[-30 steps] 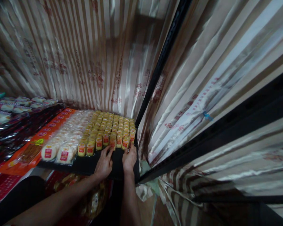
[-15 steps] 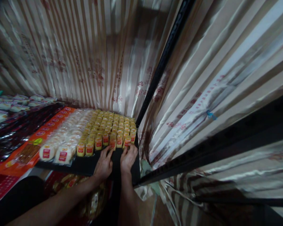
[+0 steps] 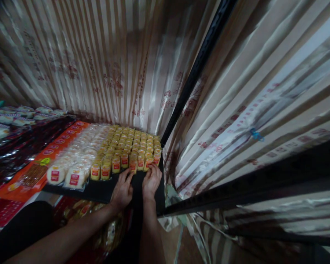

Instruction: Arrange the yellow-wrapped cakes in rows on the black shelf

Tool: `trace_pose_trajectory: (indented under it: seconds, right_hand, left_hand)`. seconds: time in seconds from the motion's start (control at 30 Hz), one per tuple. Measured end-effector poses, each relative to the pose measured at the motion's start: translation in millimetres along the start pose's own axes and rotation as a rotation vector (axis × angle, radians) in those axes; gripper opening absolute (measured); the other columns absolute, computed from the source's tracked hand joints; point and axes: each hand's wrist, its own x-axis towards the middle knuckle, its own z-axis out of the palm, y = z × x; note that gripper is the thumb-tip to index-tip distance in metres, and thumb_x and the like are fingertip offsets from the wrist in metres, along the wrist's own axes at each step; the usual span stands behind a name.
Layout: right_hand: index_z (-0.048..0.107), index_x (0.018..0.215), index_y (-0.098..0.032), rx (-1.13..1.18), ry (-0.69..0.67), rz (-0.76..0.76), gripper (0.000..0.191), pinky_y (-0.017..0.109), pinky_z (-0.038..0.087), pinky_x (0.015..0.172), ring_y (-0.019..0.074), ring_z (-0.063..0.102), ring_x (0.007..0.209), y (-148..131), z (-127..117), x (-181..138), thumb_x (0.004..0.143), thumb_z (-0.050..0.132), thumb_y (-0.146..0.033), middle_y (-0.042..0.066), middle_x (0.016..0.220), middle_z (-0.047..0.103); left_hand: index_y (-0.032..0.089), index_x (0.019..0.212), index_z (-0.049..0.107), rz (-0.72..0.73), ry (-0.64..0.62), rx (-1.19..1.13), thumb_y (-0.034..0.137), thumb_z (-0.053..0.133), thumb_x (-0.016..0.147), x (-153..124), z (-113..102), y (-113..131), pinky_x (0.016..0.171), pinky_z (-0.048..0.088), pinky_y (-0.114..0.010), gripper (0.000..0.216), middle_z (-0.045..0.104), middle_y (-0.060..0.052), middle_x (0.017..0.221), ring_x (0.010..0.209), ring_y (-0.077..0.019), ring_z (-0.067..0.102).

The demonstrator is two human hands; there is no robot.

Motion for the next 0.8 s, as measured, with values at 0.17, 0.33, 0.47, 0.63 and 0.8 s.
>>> trace_pose_trajectory:
  seconds: [0.17,0.33,0.47,0.63,0.8]
  right_hand:
    - [0.057,0.094,-0.016,-0.024,-0.006,0.069,0.022,0.039,0.042,0.086,0.0227,0.052,0.098,-0.3,3.3,-1.1,0.083,0.043,-0.029,0.012,0.103,0.058]
    - [0.053,0.098,-0.015,-0.135,-0.07,0.049,0.024,0.04,0.041,0.086,0.0247,0.049,0.096,-2.6,6.9,0.8,0.082,0.046,-0.031,0.012,0.099,0.057]
    - [0.052,0.097,-0.015,-0.138,-0.065,0.063,0.023,0.039,0.042,0.083,0.0245,0.049,0.093,-1.8,6.7,1.3,0.083,0.046,-0.031,0.012,0.097,0.056]
    - [0.053,0.093,-0.016,-0.082,-0.075,0.079,0.024,0.037,0.044,0.077,0.0235,0.049,0.091,-1.7,4.5,-1.6,0.083,0.047,-0.037,0.012,0.095,0.054]
    - [0.056,0.091,-0.017,-0.069,-0.018,0.089,0.028,0.037,0.044,0.077,0.0248,0.047,0.1,-12.6,-4.2,-1.6,0.082,0.048,-0.042,0.014,0.105,0.05]
  left_hand:
    - [0.008,0.126,0.045,0.013,0.007,-0.017,0.001,0.04,0.066,-0.7,0.0,-0.7,0.107,0.033,-0.043,0.061,0.038,-0.015,0.135,0.127,-0.0256,0.032]
    - [0.008,0.125,0.046,0.01,0.017,-0.023,0.0,0.04,0.066,-1.1,1.0,-1.0,0.107,0.034,-0.045,0.06,0.039,-0.015,0.134,0.126,-0.0259,0.033]
    - [0.009,0.124,0.047,0.012,0.023,-0.042,0.0,0.04,0.066,-1.3,0.1,0.8,0.106,0.034,-0.045,0.059,0.039,-0.015,0.134,0.126,-0.0258,0.033]
    - [0.011,0.123,0.048,-0.004,0.015,-0.044,0.0,0.04,0.067,-1.8,-4.2,2.7,0.107,0.034,-0.045,0.058,0.039,-0.013,0.135,0.126,-0.0258,0.033]
    - [0.014,0.114,0.054,0.004,0.033,-0.076,0.001,0.043,0.068,-3.6,-5.5,-0.5,0.106,0.035,-0.046,0.05,0.037,-0.011,0.136,0.128,-0.0256,0.031]
